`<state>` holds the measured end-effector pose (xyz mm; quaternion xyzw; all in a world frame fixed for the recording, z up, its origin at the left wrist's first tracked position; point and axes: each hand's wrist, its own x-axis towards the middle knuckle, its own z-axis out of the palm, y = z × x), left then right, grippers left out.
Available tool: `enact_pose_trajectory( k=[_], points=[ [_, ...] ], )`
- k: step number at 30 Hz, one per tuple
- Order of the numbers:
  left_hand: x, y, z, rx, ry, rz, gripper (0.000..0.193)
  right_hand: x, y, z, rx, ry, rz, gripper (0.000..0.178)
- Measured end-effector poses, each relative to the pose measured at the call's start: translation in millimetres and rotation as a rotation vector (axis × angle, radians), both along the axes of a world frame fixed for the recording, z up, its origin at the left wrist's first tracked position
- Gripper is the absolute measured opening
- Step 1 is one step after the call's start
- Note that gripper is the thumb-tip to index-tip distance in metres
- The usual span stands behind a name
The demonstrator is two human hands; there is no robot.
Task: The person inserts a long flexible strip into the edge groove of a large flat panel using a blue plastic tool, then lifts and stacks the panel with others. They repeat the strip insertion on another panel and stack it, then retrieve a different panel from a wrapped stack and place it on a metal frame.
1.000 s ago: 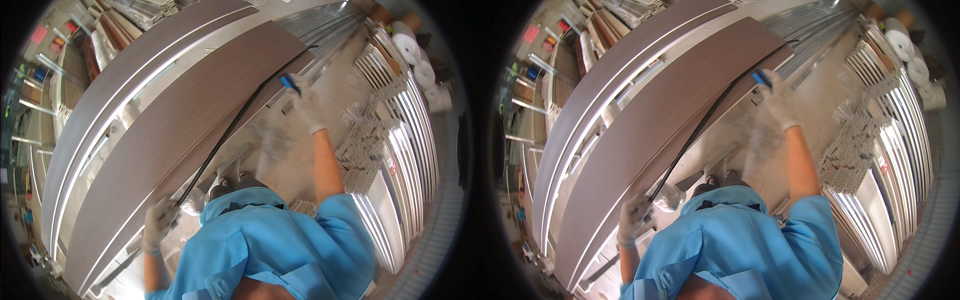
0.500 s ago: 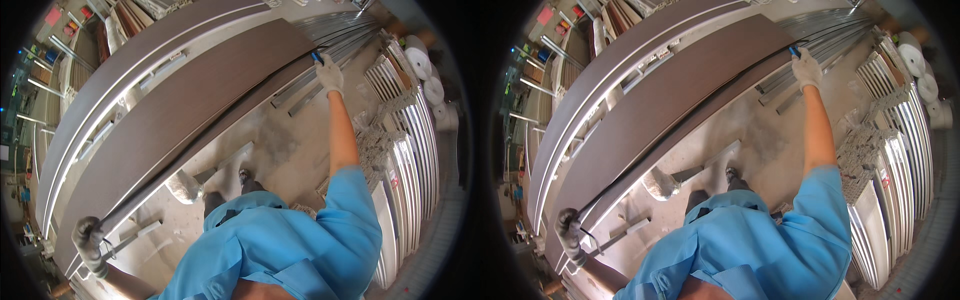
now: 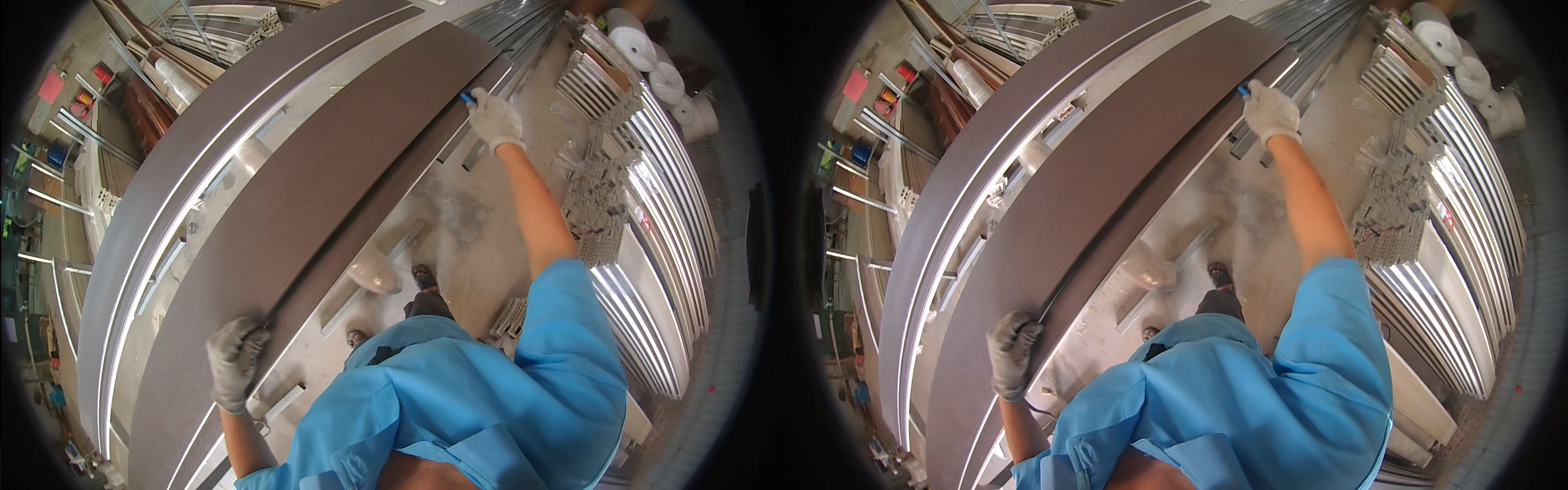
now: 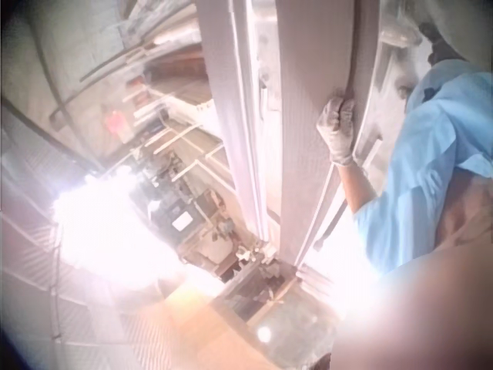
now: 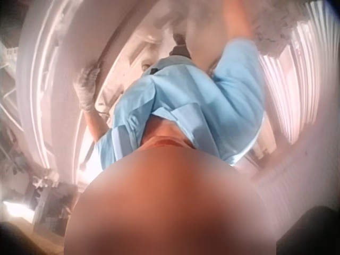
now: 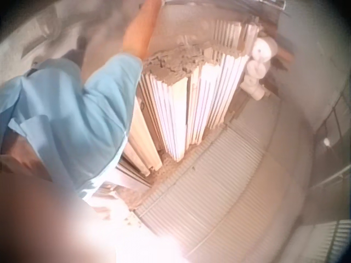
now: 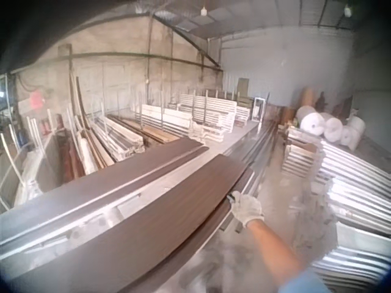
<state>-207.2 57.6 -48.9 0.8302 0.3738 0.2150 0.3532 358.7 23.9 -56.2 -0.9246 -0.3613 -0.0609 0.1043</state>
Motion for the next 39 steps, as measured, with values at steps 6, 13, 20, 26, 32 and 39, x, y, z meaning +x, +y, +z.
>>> enact_pose_trajectory(
  k=[6, 13, 20, 26, 32, 39],
  points=[
    [-1, -11, -6, 0.408, 0.084, -0.254, 0.012, -129, -22, 7, 0.035, -0.025, 0.057, 0.025],
    [-8, -9, -13, 0.321, -0.073, -0.280, 0.009, -238, -55, 5, 0.067, 0.115, 0.207, 0.033],
    [3, -50, 3, 0.097, -0.221, -0.484, 0.012, -154, -85, 9, 0.199, 0.172, -0.111, 0.040],
    [-6, -76, 30, -0.002, -0.202, -0.590, 0.017, -45, -48, -5, 0.143, 0.085, -0.224, 0.044],
    [4, -62, 11, 0.219, 0.004, -0.181, 0.012, 27, -11, -7, 0.120, 0.188, -0.354, 0.047],
    [4, -54, -2, 0.500, 0.203, 0.080, 0.012, 83, -2, -10, 0.129, 0.214, -0.383, 0.047]
  ],
)
